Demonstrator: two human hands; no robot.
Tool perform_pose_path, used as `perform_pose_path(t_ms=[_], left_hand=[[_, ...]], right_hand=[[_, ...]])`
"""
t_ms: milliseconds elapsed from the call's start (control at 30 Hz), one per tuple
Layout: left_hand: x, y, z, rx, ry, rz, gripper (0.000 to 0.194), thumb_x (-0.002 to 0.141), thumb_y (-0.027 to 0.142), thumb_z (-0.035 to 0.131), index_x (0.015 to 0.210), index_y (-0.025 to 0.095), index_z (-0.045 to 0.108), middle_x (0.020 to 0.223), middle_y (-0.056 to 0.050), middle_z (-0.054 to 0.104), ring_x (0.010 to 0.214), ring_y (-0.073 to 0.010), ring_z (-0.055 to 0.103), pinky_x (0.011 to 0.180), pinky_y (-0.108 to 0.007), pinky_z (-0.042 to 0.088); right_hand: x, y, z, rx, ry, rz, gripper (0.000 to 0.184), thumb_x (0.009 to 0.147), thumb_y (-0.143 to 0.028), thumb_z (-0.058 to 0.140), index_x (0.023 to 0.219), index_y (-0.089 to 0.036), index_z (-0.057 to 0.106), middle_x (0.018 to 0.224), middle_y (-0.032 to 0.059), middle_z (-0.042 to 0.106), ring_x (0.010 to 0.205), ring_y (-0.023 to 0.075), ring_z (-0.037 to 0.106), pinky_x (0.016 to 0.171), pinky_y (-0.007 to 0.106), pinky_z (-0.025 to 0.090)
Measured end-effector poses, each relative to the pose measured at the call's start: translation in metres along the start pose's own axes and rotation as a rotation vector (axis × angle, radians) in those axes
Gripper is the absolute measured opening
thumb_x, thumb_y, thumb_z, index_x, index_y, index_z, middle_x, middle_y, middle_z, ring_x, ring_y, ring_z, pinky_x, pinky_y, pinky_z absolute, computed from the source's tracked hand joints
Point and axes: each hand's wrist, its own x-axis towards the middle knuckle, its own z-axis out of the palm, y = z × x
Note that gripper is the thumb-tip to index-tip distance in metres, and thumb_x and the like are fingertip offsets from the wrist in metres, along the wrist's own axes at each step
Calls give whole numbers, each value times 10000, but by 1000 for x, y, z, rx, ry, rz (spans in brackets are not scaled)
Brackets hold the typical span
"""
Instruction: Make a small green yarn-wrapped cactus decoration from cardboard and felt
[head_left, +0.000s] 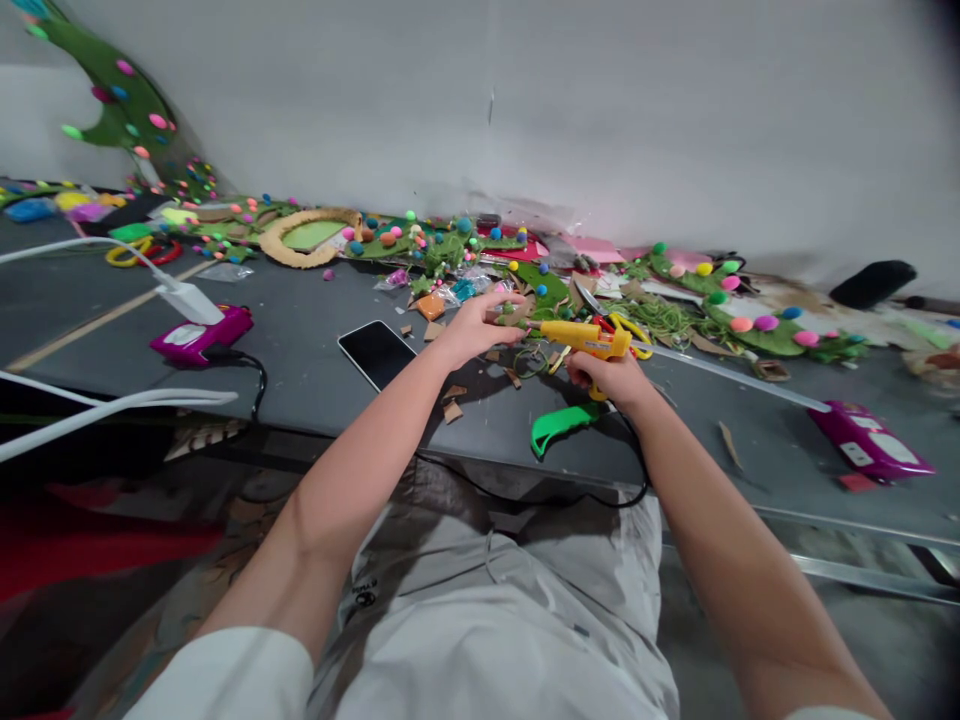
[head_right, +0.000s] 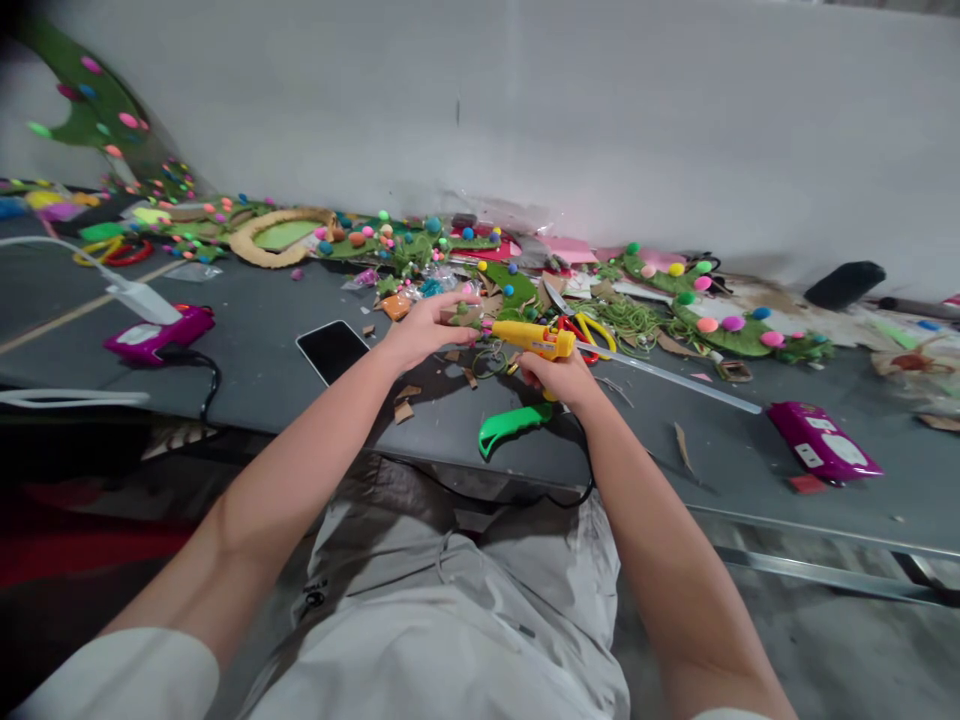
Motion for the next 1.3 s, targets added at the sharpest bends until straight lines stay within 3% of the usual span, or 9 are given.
perform_pose_path(t_ms=[600, 967, 1300], left_hand=[[-2, 2, 1, 114, 17, 60, 595, 708, 150, 803, 1282, 199, 654, 888, -50, 710, 792, -160, 670, 742, -307, 546], [2, -7, -1, 83, -27, 112, 610, 716, 157, 807, 1303, 192, 644, 1022, -114, 749, 919, -226, 719, 840, -396, 580], [0, -2, 1, 125, -34, 194, 602, 737, 164, 784, 1318, 165, 627, 1041, -105, 733, 870, -191, 704, 770, -329, 572]], right_hand=[[2, 3, -2, -84, -16, -26, 275, 728, -333, 614, 493, -214, 535, 483, -5, 529, 488, 136, 495, 472, 285, 379], [5, 7, -4, -99, 60, -65, 243, 704, -274, 606, 484, -216, 519, 477, -9, 509, 479, 129, 475, 457, 279, 372], [7, 14, -10, -34, 88, -31, 221, 733, -313, 649, 550, -217, 572, 534, -1, 555, 510, 134, 494, 478, 278, 400]])
